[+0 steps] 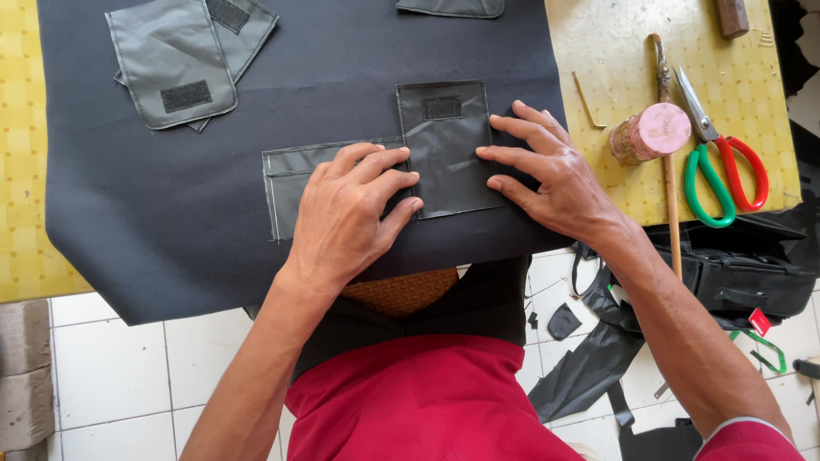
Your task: The person aligns a small black pouch on a larger black fabric sheet, uses a ruler and marking tool to draw lines, and applies adhesive with a brush along the marked edges. The person then places another pouch piece onto the adhesive.
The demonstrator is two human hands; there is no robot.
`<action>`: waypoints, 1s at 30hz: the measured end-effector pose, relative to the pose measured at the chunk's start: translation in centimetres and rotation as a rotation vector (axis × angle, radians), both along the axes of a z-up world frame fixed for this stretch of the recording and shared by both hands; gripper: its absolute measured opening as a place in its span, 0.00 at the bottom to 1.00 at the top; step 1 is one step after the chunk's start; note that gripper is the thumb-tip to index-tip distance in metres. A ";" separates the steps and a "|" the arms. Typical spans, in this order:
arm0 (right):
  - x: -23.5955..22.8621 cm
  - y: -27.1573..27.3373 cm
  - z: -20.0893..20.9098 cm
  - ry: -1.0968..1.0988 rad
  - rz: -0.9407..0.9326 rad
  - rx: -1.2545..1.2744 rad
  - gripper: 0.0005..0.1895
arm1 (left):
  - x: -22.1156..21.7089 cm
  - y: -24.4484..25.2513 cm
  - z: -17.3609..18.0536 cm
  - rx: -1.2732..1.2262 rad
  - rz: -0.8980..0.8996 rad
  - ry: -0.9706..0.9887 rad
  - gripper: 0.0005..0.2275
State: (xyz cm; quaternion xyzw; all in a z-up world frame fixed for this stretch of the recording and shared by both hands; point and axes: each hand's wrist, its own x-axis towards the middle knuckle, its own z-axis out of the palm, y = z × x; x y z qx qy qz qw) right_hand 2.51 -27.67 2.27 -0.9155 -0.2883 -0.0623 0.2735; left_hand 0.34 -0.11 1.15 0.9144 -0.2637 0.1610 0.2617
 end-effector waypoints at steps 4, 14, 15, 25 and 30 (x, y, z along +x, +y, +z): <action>-0.2 -0.1 -0.2 -0.004 -0.003 0.005 0.15 | -0.1 0.0 0.7 0.040 -0.011 -0.033 0.08; -0.1 0.0 -0.1 -0.036 0.004 -0.019 0.16 | 0.0 0.0 0.5 0.029 -0.045 0.013 0.09; 0.0 0.0 0.1 -0.055 0.007 -0.031 0.16 | 0.2 0.0 0.6 0.016 -0.046 0.008 0.09; -0.2 0.0 0.6 0.040 0.001 0.029 0.19 | 1.2 8.8 2.8 0.058 0.146 -0.026 0.17; 0.2 0.3 0.1 -0.043 -0.006 -0.032 0.18 | 0.9 10.9 1.5 0.241 0.295 0.074 0.22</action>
